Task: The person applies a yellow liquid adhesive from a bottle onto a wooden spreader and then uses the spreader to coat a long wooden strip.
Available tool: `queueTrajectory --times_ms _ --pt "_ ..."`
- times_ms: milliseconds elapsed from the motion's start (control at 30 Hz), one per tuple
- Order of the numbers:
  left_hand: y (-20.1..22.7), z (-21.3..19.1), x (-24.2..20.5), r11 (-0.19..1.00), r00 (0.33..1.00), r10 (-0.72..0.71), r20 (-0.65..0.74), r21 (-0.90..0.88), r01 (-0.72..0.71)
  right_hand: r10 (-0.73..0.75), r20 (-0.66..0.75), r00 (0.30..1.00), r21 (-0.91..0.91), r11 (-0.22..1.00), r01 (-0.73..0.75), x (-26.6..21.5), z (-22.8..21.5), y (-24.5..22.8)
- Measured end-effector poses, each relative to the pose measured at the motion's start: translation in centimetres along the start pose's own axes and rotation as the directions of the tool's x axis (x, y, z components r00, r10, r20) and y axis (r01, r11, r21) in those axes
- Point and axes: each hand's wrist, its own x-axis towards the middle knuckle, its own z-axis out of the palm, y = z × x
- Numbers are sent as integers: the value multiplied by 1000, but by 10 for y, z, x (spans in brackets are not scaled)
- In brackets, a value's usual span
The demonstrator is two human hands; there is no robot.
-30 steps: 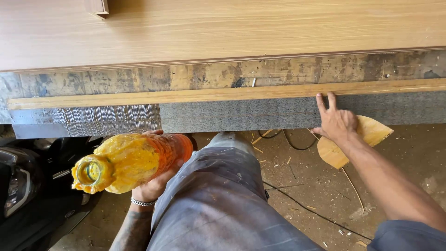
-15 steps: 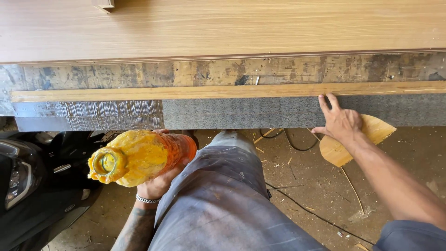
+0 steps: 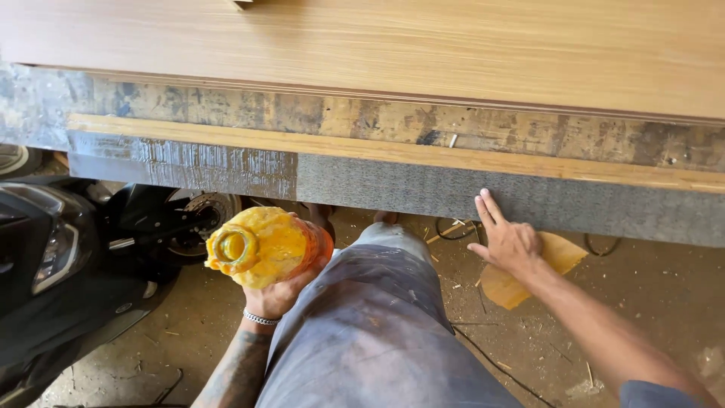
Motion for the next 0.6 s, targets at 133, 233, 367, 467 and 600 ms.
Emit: queueTrajectory --times_ms 133,233,367,467,600 --pt "24 -9 -3 974 998 1 58 227 -15 25 35 999 17 1000 -26 0 -9 -1" --pt "20 -9 -11 977 992 -55 -115 199 77 23 -59 998 5 1000 -23 -3 -50 3" --pt "28 -21 -18 889 907 -419 -47 -226 399 482 323 815 102 838 -536 9 -140 26" --pt "39 -29 -9 960 949 -268 -166 -124 250 624 399 672 379 555 -740 32 -146 64" --pt "40 -42 1 958 952 -254 -170 -179 224 328 627 707 777 -193 -599 28 -221 17"
